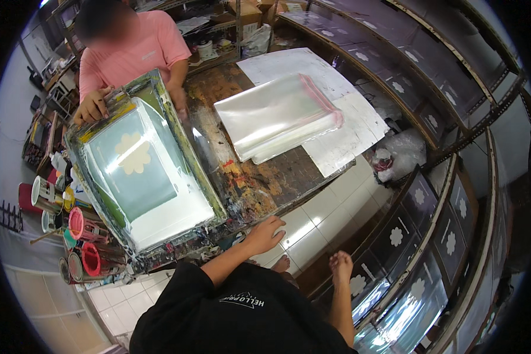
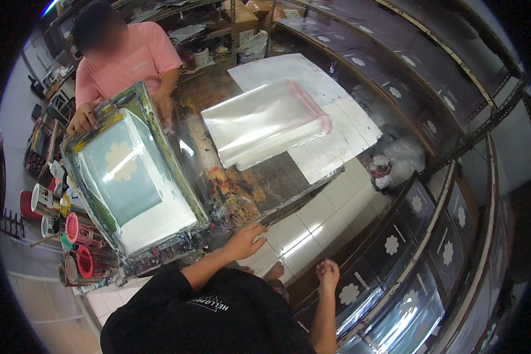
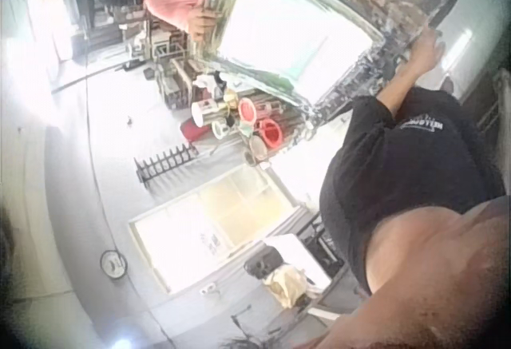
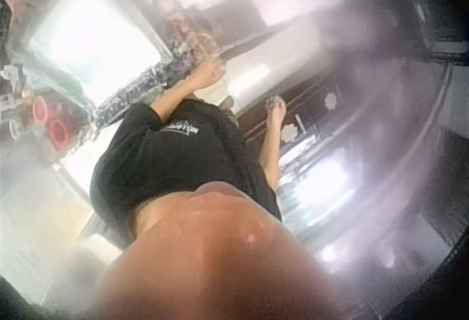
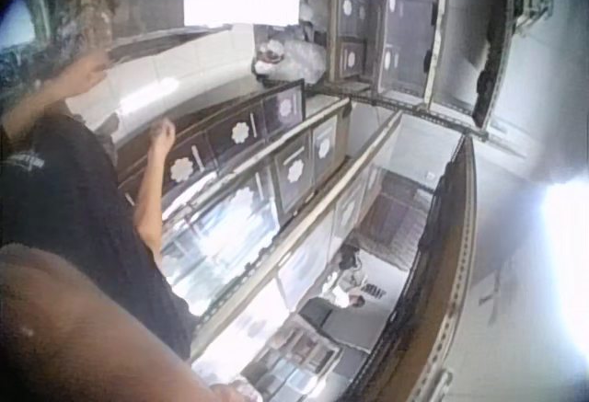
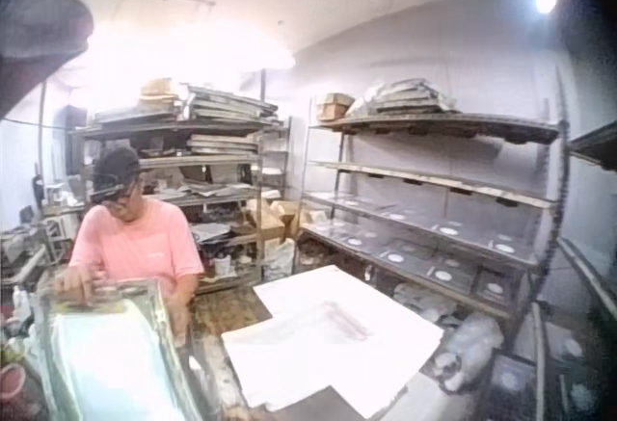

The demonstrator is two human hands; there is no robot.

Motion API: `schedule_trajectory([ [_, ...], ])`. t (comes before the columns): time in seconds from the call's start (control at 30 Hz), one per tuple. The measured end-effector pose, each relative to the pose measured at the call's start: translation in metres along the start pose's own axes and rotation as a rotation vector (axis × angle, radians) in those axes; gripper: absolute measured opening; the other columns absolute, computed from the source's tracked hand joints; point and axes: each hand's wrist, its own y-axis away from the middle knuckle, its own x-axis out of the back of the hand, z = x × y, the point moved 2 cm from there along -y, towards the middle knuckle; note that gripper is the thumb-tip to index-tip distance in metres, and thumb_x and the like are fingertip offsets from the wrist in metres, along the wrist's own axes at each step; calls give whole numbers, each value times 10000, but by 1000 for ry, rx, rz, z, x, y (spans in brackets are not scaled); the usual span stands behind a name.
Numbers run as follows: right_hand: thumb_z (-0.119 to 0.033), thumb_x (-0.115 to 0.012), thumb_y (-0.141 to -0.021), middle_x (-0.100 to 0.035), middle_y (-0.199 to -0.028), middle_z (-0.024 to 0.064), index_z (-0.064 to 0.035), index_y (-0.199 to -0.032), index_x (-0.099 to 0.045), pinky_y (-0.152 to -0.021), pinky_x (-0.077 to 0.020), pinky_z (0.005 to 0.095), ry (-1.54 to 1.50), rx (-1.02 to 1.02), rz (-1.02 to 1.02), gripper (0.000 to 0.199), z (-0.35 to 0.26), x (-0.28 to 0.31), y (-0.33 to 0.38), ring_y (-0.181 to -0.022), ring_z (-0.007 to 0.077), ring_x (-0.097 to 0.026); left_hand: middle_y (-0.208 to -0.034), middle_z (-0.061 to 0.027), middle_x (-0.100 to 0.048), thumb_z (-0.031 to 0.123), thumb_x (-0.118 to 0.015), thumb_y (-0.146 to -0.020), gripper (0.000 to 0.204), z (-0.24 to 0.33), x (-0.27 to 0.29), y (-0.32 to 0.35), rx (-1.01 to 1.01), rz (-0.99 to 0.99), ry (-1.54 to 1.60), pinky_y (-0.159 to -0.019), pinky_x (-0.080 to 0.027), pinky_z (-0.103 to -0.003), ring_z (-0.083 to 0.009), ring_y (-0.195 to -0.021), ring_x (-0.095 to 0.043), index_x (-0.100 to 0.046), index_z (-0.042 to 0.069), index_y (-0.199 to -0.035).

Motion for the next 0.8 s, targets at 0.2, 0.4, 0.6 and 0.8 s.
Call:
schedule_trajectory([
  [0.2,-208,-642,-977,-641,-829,58,-70,-1028,-588,-629,-547,338,109,-213,-41,156,81,77,-6,-711,179,-632,-1251,-197,-545,139,-691,-844,429,40,26,-57,-105,361,-218,-985,-450,-474,-388,-1164,-540,-587,13,-1241],
  [0.4,-168,-604,-981,-632,-898,48,-95,-1047,-582,-652,-538,326,133,-276,-136,101,69,87,-44,-768,187,-648,-1445,-222,-437,132,-696,-801,736,60,85,-154,-117,539,-901,-1142,-263,-588,-394,-1371,-373,-389,31,-1463],
  [0.6,-175,-581,-997,-637,-899,43,-91,-1076,-590,-650,-534,313,175,-180,-100,115,21,72,-64,-760,169,-643,-1427,-171,-510,128,-585,-857,502,-4,90,-238,-58,223,-1109,-1145,-266,-592,-344,-1333,-454,-540,8,-1341],
  [0.8,-208,-613,-985,-630,-1009,53,-98,-1164,-572,-762,-546,357,27,-158,-193,215,0,55,-45,-884,206,-651,-1354,-169,-568,127,-556,-870,444,45,48,-212,-402,365,-992,-1123,-298,-609,-338,-1277,-504,-573,-15,-1291],
])
